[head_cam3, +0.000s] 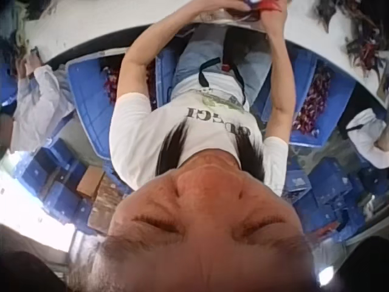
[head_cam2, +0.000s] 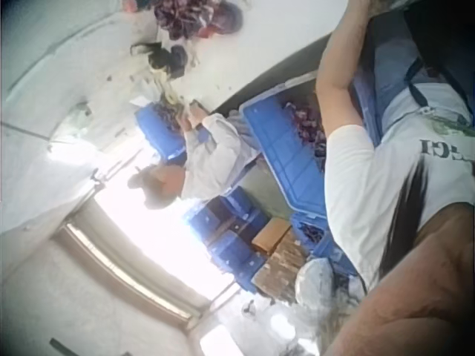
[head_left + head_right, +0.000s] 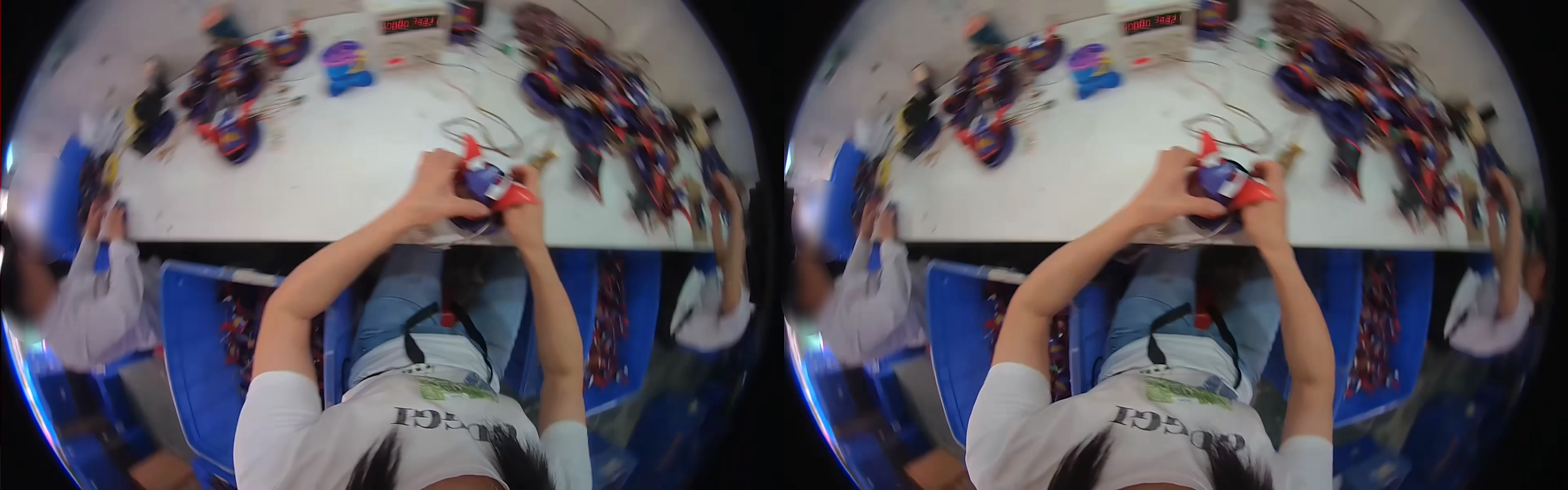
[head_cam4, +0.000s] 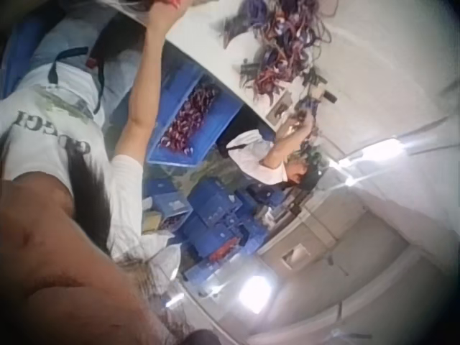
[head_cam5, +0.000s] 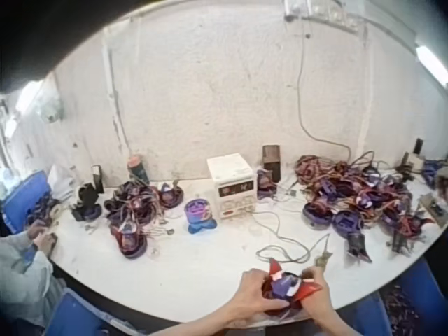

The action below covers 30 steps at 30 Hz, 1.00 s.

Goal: Assembling and testing small electronic motor units by connecting wires and using a testing fixture.

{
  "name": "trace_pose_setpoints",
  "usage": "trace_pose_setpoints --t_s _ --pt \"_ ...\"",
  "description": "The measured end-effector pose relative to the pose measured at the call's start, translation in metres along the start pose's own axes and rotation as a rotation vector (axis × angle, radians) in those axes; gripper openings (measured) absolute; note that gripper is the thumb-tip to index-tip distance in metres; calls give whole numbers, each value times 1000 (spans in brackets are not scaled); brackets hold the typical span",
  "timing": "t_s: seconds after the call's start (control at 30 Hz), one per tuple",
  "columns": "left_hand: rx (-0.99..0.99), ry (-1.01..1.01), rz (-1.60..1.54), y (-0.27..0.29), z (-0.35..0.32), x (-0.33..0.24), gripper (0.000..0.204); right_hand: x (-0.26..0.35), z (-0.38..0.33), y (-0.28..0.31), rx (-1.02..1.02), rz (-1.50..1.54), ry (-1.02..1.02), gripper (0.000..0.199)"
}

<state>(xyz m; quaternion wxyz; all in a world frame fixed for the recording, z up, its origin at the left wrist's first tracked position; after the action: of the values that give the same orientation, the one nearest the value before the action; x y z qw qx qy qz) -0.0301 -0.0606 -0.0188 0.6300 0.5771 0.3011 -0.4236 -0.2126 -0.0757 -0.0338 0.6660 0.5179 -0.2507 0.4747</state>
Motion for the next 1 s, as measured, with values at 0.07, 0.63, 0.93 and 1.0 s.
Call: trace_pose_setpoints --t_s 0.07,0.63,0.93,1.0 --pt "-103 -16 -21 10 -9 -7 76 21 3 -5 19 123 -107 41" --pt "-936 592 -401 347 -198 231 52 120 -30 -92 820 209 42 24" --pt "-1098 714 604 445 -209 233 41 37 -20 88 50 373 -379 18" --pt "-1096 471 763 413 -174 180 38 9 3 135 -237 382 -369 19"
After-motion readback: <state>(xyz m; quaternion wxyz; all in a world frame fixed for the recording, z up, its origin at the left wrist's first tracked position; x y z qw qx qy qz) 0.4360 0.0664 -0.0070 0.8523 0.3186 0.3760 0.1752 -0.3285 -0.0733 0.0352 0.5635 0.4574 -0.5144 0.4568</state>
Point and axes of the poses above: each hand's wrist, its own z-axis towards the middle knuckle, its own y-axis out of the back of the hand, x = y × z, the point moved 3 cm from there along z, towards the middle knuckle, and after that the axes turned 3 degrees about y, right-handed, at the moved point
